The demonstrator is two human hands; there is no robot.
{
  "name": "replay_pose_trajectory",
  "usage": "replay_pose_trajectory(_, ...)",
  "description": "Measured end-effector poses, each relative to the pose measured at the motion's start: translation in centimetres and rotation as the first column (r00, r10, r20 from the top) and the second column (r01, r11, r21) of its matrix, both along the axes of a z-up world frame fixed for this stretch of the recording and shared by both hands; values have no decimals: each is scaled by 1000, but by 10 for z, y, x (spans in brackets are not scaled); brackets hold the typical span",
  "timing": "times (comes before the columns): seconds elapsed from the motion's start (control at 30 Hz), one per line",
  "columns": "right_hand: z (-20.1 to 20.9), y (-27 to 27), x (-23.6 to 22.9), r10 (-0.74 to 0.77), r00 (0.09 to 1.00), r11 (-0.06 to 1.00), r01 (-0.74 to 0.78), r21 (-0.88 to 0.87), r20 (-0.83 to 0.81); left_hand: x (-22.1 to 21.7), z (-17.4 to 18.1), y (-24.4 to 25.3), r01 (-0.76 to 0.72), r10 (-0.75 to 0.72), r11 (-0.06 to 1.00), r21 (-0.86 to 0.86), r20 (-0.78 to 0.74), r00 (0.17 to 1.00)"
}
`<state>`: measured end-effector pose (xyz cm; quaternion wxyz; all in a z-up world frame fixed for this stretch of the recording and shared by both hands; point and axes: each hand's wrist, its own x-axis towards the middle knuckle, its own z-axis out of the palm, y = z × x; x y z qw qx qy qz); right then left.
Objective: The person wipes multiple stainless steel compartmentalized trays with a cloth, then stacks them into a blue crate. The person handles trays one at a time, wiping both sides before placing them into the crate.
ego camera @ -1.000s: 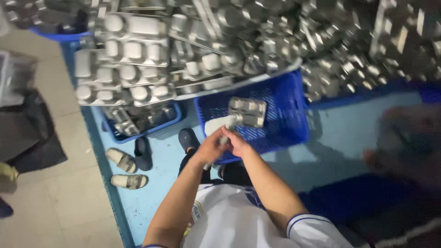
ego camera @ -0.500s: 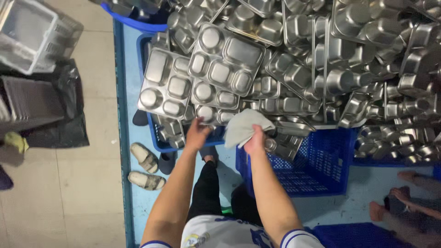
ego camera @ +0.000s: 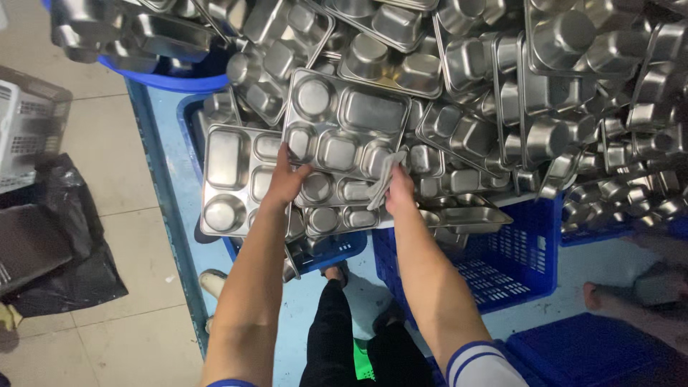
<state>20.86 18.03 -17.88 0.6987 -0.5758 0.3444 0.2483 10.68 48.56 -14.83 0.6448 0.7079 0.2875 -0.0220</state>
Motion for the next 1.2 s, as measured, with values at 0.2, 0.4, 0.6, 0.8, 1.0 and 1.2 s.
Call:
replay_pose_trajectory(0.2, 21, 6, 2, -275, 961, 959, 275, -63, 4, -10, 3, 0, 66, -67, 994, 84, 13, 998)
replay_pose_trajectory(0.4, 73, -24, -38, -154, 988, 987, 155, 37, -33, -19, 27, 18, -211, 199, 859, -466, -75, 977)
replay_pose_trajectory(0.6, 128, -62, -66, 93, 979, 993, -79, -85, 184, -75, 86, -12, -112, 264, 135, -985, -73, 962)
replay_pose_trajectory(0.8, 224, -57, -71, 903, 414, 253, -296, -921, 115, -94, 174, -77, 40, 68, 177, -983, 53, 996)
replay_pose_trajectory(1.0, 319, -38, -123, 398, 772, 910, -402, -105, 495, -88, 230, -123, 114, 54, 453, -884, 155, 986)
replay_pose_trajectory(1.2, 383, -55, -162, 298, 685, 915, -403, 5, 665, -81, 318, -208, 389, -123, 768, -509, 479, 869)
